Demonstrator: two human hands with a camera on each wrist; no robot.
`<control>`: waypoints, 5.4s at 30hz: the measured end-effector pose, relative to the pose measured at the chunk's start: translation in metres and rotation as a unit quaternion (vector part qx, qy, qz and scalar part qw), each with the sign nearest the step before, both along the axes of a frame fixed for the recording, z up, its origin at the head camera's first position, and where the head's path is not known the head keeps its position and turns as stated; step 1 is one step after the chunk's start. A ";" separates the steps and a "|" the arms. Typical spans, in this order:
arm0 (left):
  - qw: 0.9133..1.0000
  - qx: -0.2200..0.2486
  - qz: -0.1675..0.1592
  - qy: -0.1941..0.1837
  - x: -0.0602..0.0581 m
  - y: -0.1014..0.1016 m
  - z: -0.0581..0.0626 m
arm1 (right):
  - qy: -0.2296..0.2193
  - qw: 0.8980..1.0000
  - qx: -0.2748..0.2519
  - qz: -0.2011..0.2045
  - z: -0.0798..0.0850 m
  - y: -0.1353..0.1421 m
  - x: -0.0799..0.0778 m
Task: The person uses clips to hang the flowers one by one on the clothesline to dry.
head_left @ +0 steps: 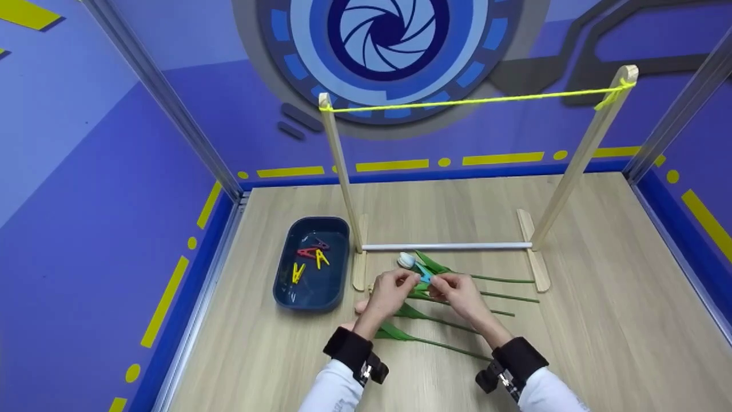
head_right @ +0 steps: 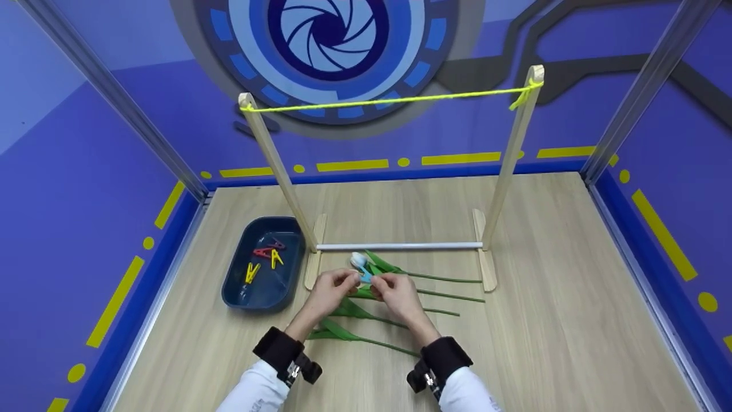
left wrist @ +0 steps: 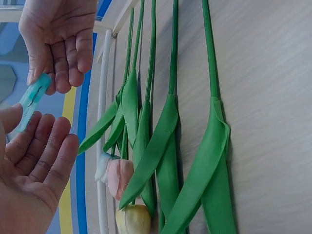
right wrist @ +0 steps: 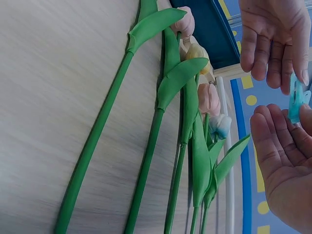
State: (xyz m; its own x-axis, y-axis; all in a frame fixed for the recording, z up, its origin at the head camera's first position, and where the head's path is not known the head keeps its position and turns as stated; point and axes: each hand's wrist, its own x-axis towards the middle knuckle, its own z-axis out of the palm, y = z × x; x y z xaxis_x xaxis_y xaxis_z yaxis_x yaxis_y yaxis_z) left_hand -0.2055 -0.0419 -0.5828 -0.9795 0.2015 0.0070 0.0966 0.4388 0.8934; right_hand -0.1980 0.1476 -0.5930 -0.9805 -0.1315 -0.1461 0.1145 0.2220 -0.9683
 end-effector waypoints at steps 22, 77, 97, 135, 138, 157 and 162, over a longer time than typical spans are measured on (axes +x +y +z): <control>0.958 -0.226 -0.111 0.135 -0.017 -0.014 0.028 | 0.098 0.986 0.105 0.083 0.015 0.026 -0.013; 0.943 -0.232 -0.112 0.210 -0.016 -0.016 0.026 | 0.177 0.970 0.164 0.014 0.023 0.009 -0.019; 0.886 -0.247 -0.015 0.391 -0.010 -0.002 -0.004 | -0.041 0.991 -0.084 -0.093 0.018 -0.010 -0.014; 0.891 -0.271 -0.109 0.348 -0.004 -0.005 0.011 | 0.267 0.939 0.179 0.122 0.029 0.030 -0.011; 0.892 -0.272 -0.117 0.342 -0.003 -0.005 0.012 | 0.331 0.903 0.238 0.134 0.029 0.030 -0.010; 0.879 -0.300 -0.144 0.341 0.001 -0.002 0.011 | 0.455 0.835 0.285 0.122 0.010 0.029 -0.009; 0.872 -0.305 -0.157 0.349 0.004 0.000 0.006 | 0.453 0.830 0.296 0.135 0.007 0.034 -0.007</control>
State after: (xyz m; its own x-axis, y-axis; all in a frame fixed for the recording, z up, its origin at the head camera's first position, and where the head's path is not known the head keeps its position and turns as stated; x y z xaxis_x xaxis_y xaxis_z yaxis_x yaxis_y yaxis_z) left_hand -0.2020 -0.0421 -0.5763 -0.6749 0.6344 0.3770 0.7249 0.6655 0.1777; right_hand -0.2050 0.1812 -0.5860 -0.6700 -0.5325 0.5172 -0.7323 0.5884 -0.3429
